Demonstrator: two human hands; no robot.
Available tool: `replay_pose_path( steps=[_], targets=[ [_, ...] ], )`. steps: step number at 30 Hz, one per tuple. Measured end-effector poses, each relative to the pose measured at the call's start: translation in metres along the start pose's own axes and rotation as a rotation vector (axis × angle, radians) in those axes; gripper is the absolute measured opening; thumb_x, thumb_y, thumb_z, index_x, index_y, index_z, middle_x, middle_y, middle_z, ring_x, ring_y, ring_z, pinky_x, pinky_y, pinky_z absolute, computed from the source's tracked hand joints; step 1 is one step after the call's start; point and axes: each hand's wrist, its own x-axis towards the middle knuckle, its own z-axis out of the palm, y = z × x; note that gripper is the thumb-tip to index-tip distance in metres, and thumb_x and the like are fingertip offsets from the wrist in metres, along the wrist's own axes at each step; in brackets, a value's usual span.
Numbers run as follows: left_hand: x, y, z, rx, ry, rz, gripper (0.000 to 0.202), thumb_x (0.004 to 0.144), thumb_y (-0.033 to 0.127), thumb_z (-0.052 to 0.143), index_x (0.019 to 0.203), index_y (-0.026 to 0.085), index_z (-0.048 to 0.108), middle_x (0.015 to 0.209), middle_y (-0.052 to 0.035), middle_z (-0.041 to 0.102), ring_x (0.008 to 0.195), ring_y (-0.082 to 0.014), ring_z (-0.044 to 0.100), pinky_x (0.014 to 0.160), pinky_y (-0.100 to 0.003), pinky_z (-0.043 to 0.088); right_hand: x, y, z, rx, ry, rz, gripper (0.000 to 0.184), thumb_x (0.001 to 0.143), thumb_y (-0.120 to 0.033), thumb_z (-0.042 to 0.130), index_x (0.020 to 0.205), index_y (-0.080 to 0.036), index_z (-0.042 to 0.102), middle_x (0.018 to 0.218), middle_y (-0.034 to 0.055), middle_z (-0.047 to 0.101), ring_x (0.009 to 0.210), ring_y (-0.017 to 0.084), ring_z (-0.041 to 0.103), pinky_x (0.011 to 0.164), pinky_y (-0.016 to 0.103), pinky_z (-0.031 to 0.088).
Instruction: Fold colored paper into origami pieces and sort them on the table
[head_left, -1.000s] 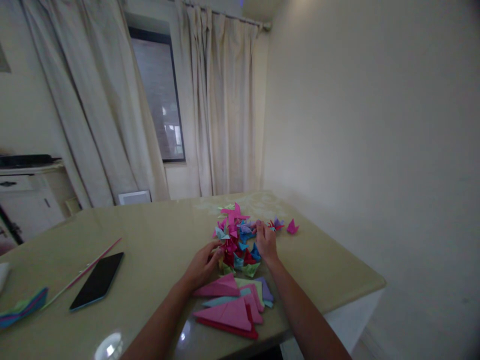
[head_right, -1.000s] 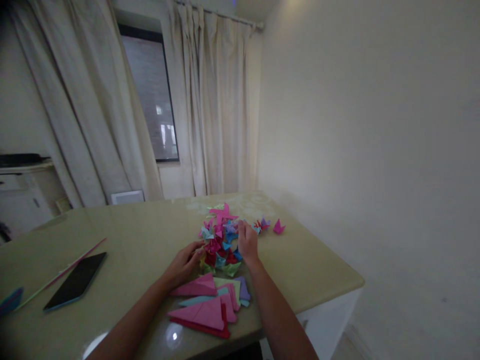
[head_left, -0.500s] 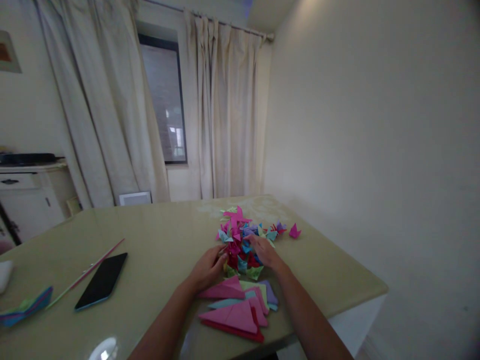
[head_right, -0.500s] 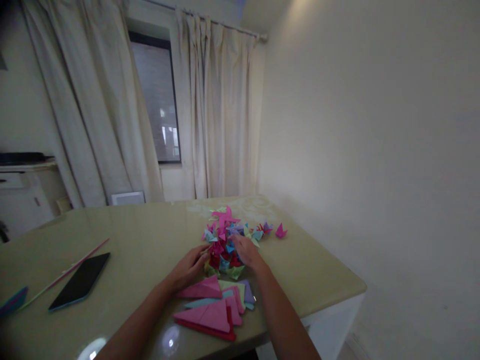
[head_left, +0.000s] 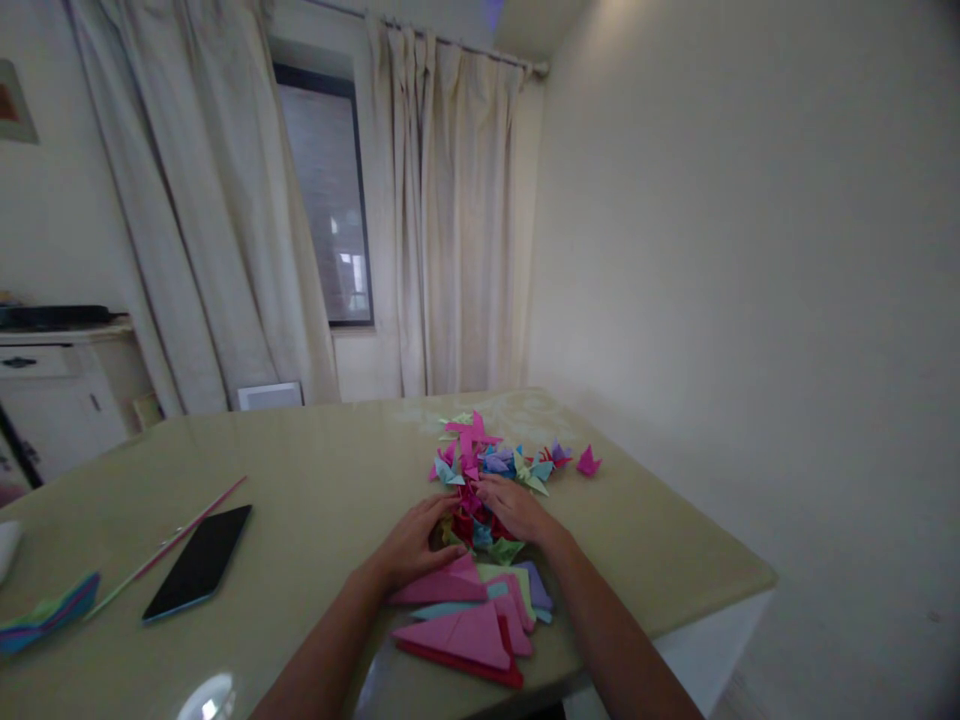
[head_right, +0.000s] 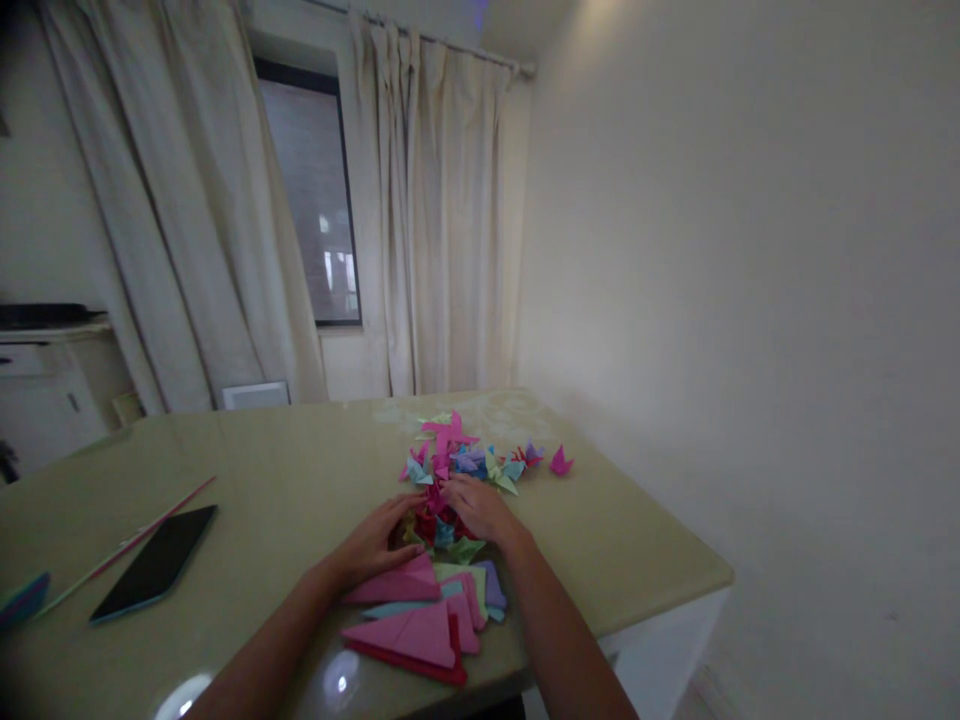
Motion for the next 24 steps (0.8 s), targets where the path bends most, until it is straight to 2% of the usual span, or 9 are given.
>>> replay_pose_path(
  steps=[4,7,12,17,24],
  targets=[
    [0.000,-0.003,0.002,0.022,-0.015,-0.004,0.069,0.089,0.059,0.072,0.148,0.027,0.055,0.152,-0.0118,0.059,0.138,-0.0313,0.056,0.119,-0.047,0.044,0.000,-0.003,0.001,-0.109,-0.030,0.031,0.058,0.111,-0.056,0.033,0.148,-0.022,0.063,0.156,0.0133,0.056,0.143,0.028,0.053,0.120,0.047,0.042],
    [0.000,-0.003,0.003,0.035,-0.012,-0.016,0.070,0.089,0.057,0.072,0.148,0.027,0.054,0.152,-0.0116,0.059,0.139,-0.0311,0.056,0.120,-0.048,0.044,0.000,-0.006,0.001,-0.183,-0.054,0.068,0.056,0.111,-0.055,0.035,0.149,-0.024,0.061,0.154,0.0133,0.059,0.140,0.030,0.056,0.117,0.047,0.045],
    [-0.001,0.000,0.001,0.027,-0.005,-0.018,0.068,0.091,0.059,0.070,0.149,0.027,0.054,0.150,-0.0124,0.061,0.137,-0.0320,0.057,0.118,-0.049,0.044,0.001,-0.010,0.003,-0.246,-0.065,0.079,0.057,0.109,-0.058,0.038,0.151,-0.026,0.059,0.148,0.0125,0.064,0.132,0.031,0.061,0.110,0.044,0.048],
    [-0.001,0.003,-0.001,0.007,-0.011,-0.014,0.069,0.089,0.057,0.072,0.150,0.029,0.054,0.149,-0.0115,0.062,0.135,-0.0317,0.058,0.117,-0.049,0.045,0.007,-0.013,0.005,-0.306,-0.067,0.105,0.056,0.106,-0.062,0.043,0.151,-0.032,0.057,0.142,0.0107,0.068,0.125,0.032,0.061,0.105,0.046,0.047],
    [-0.001,0.003,0.000,0.008,-0.011,-0.010,0.069,0.090,0.058,0.071,0.150,0.028,0.054,0.149,-0.0114,0.062,0.135,-0.0312,0.058,0.118,-0.047,0.045,0.004,-0.019,0.003,-0.266,-0.045,0.094,0.053,0.107,-0.061,0.043,0.143,-0.028,0.063,0.140,0.0096,0.069,0.121,0.030,0.061,0.101,0.043,0.046]
  ],
)
